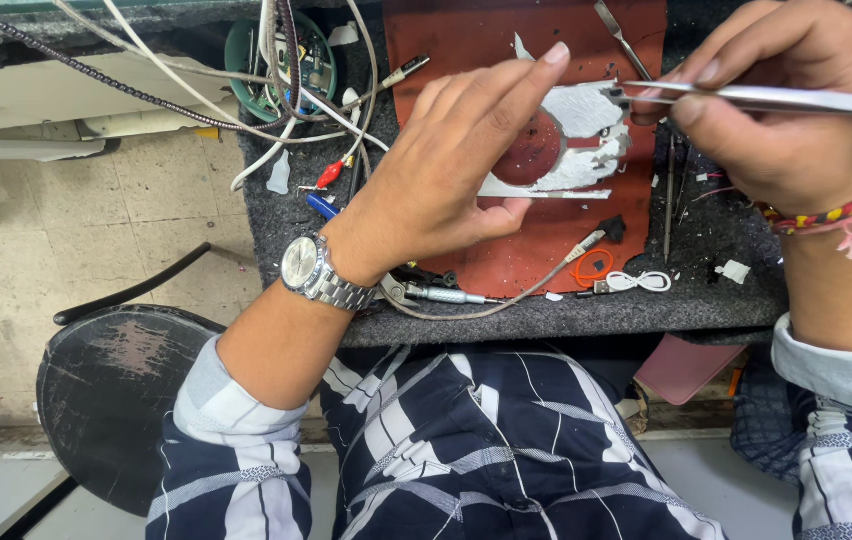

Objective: The person uses tweezers to remove small components and adhesive residue from a metallic smartphone frame. They scrape and lift pieces from the camera module area and other cutouts, then flip the frame to continue cleaning the opposite side.

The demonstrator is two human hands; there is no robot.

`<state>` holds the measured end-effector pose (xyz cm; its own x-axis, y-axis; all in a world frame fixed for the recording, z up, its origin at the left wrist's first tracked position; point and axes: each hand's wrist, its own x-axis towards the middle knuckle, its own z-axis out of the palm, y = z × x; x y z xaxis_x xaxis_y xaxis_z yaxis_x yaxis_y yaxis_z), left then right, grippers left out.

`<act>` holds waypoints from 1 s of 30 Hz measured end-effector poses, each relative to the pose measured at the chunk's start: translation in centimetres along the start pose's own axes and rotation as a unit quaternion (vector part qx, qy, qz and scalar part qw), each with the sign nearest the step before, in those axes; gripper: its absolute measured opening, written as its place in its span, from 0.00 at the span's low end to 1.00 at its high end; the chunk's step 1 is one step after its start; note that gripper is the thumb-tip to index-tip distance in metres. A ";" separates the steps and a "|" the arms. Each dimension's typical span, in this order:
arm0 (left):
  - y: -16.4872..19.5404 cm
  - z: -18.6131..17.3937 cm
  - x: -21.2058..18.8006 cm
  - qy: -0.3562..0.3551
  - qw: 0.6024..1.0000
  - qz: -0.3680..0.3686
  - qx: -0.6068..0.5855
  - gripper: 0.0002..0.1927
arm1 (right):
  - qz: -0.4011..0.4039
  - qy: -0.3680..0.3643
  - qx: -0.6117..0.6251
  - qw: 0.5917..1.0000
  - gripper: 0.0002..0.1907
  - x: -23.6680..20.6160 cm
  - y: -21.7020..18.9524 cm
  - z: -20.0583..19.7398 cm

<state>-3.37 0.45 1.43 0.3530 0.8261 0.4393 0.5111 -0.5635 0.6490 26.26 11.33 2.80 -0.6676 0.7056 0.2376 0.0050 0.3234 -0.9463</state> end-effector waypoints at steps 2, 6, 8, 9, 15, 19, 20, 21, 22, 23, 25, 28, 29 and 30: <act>-0.2 -0.1 -0.2 0.007 1.000 -0.001 0.003 0.52 | 0.003 0.011 0.051 0.999 0.09 -0.3 0.3 -0.2; -0.7 0.2 -0.8 0.012 0.996 -0.012 -0.092 0.50 | 0.001 0.013 0.115 0.993 0.10 -0.5 0.7 -0.2; -0.9 0.6 -1.1 0.005 0.970 -0.056 -0.238 0.46 | 0.004 0.015 0.106 0.994 0.11 -0.7 0.5 0.0; -1.1 0.8 -1.1 -0.010 0.936 -0.092 -0.338 0.44 | 0.007 0.016 0.101 0.995 0.12 -0.9 0.3 0.2; -2.4 1.1 -0.9 -0.063 0.702 -0.236 -0.669 0.44 | -0.012 0.006 0.047 0.999 0.18 -0.9 0.2 1.0; -2.3 0.6 -0.7 -0.075 0.683 -0.253 -0.681 0.46 | -0.016 0.002 0.063 0.998 0.17 -1.2 0.6 0.5; -2.3 0.4 -0.6 -0.080 0.685 -0.253 -0.679 0.46 | -0.009 0.011 0.070 0.997 0.17 -1.3 0.7 0.3; -2.2 0.3 -0.6 -0.085 0.686 -0.254 -0.676 0.45 | -0.003 0.020 0.077 0.997 0.17 -1.5 0.8 0.2; -2.2 0.2 -0.5 -0.087 0.683 -0.259 -0.678 0.45 | 0.004 0.034 0.080 0.996 0.18 -1.5 0.9 0.1; -2.1 0.2 -0.4 -0.089 0.680 -0.264 -0.678 0.44 | 0.000 0.037 0.081 0.996 0.18 -1.5 1.0 0.1; -2.0 0.1 -0.4 -0.094 0.676 -0.269 -0.680 0.43 | -0.018 0.034 0.078 0.996 0.18 -1.5 0.9 0.2; -2.0 0.3 -0.3 -0.106 0.678 -0.267 -0.677 0.42 | -0.040 0.013 0.066 0.997 0.19 -1.1 0.7 0.6; -1.9 0.2 -0.4 -0.109 0.682 -0.267 -0.672 0.42 | -0.044 0.007 0.061 0.997 0.20 -1.0 0.5 0.9; -1.9 0.2 -0.4 -0.112 0.686 -0.268 -0.667 0.41 | -0.047 0.000 0.056 0.997 0.21 -0.8 0.3 1.1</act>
<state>-4.28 1.20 -0.10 0.5832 0.8070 -0.0931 -0.5050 0.4499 0.7366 26.02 10.17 2.05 -0.6605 0.6761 0.3266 -0.1409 0.3156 -0.9384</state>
